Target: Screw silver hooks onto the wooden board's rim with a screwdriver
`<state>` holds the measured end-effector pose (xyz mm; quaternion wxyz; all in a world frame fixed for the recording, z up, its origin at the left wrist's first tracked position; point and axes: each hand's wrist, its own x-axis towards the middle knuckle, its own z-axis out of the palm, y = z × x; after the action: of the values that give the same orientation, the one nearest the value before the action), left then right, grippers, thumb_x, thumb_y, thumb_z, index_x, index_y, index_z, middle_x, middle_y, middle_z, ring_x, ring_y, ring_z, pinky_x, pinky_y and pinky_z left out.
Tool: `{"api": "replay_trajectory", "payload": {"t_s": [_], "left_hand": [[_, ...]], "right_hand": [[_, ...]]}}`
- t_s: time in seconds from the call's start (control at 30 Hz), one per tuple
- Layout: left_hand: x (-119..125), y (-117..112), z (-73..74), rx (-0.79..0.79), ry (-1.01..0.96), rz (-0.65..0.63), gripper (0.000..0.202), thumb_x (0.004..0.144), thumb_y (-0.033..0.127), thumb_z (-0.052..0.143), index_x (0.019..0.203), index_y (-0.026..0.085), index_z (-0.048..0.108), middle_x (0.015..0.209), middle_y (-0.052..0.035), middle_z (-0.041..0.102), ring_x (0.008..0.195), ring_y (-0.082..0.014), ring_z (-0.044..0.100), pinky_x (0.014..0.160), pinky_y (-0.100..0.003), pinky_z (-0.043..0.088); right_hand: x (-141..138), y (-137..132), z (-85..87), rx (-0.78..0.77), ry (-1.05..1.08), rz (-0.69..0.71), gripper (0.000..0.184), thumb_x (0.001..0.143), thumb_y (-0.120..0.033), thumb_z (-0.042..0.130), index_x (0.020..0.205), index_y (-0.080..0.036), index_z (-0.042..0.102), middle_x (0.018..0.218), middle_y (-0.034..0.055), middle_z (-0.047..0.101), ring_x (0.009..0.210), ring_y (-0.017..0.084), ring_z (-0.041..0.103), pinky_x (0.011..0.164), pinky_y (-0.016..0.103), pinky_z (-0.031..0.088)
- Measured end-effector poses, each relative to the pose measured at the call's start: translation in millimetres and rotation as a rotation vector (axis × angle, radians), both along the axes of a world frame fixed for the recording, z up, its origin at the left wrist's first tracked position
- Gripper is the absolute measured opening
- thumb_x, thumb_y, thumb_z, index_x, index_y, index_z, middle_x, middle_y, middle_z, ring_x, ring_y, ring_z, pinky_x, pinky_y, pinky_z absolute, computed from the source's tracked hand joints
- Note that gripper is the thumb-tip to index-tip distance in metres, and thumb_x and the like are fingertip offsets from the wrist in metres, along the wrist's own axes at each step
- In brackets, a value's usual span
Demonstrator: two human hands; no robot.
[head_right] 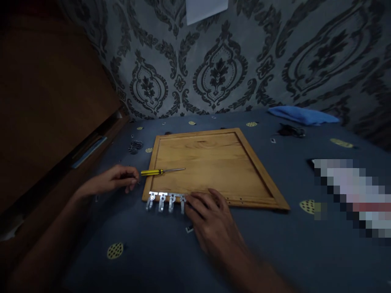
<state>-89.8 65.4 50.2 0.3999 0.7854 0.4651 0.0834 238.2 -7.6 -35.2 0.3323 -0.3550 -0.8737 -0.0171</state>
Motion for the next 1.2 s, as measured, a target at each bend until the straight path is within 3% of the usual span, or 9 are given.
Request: {"api": "replay_trajectory", "payload": {"t_s": [0.2,0.4,0.7,0.8,1.03,1.2], "left_hand": [[24,-8,1.3,-0.016,0.076,-0.041,0.027,0.099,0.041,0.048,0.091,0.017,0.058,0.073,0.0003,0.065,0.062,-0.0122,0.063,0.061,-0.023,0.047],[30,-9,4.1,0.07,0.213,-0.065,0.024,0.102,0.034,0.044,0.093,0.019,0.062,0.076,0.0008,0.067,0.071,-0.0136,0.064,0.069,-0.024,0.044],[35,-1,9.3,0.192,0.353,-0.16,0.025,0.099,0.032,0.048,0.083,0.021,0.065,0.072,0.0005,0.064,0.065,-0.0157,0.055,0.065,-0.027,0.036],[38,2,14.9,0.248,0.36,-0.163,0.019,0.097,0.032,0.052,0.088,0.023,0.066,0.074,0.0005,0.065,0.067,-0.0167,0.057,0.065,-0.027,0.036],[88,1,37.5,0.208,0.24,-0.248,0.024,0.097,0.027,0.052,0.076,0.02,0.06,0.061,0.0042,0.059,0.056,-0.0123,0.053,0.054,-0.024,0.031],[119,4,25.7,0.234,0.14,-0.319,0.015,0.097,0.022,0.056,0.085,0.019,0.064,0.082,0.0012,0.066,0.076,-0.0148,0.061,0.067,-0.024,0.039]], "right_hand": [[1,-1,5.8,-0.033,-0.011,0.019,0.03,0.092,-0.013,0.055,0.114,-0.023,0.073,0.118,0.0066,0.076,0.112,0.024,0.065,0.107,0.051,0.039],[0,-2,7.1,-0.081,-0.054,0.003,0.03,0.091,-0.013,0.055,0.112,-0.024,0.073,0.119,0.0052,0.076,0.113,0.024,0.063,0.109,0.052,0.039],[0,-2,9.2,-0.11,-0.083,0.002,0.028,0.09,-0.009,0.055,0.107,-0.023,0.072,0.12,0.0053,0.075,0.115,0.023,0.061,0.11,0.051,0.037],[-1,-2,9.2,-0.079,-0.065,-0.006,0.028,0.09,-0.008,0.055,0.107,-0.022,0.072,0.119,0.0047,0.075,0.114,0.023,0.062,0.11,0.05,0.035],[-3,-3,10.4,-0.067,-0.044,-0.024,0.027,0.09,-0.006,0.055,0.105,-0.021,0.071,0.114,0.0037,0.077,0.111,0.022,0.062,0.11,0.048,0.036],[-3,-3,11.0,-0.057,-0.049,-0.022,0.026,0.094,-0.008,0.054,0.109,-0.021,0.071,0.117,0.0049,0.076,0.111,0.022,0.062,0.11,0.048,0.035]]}}
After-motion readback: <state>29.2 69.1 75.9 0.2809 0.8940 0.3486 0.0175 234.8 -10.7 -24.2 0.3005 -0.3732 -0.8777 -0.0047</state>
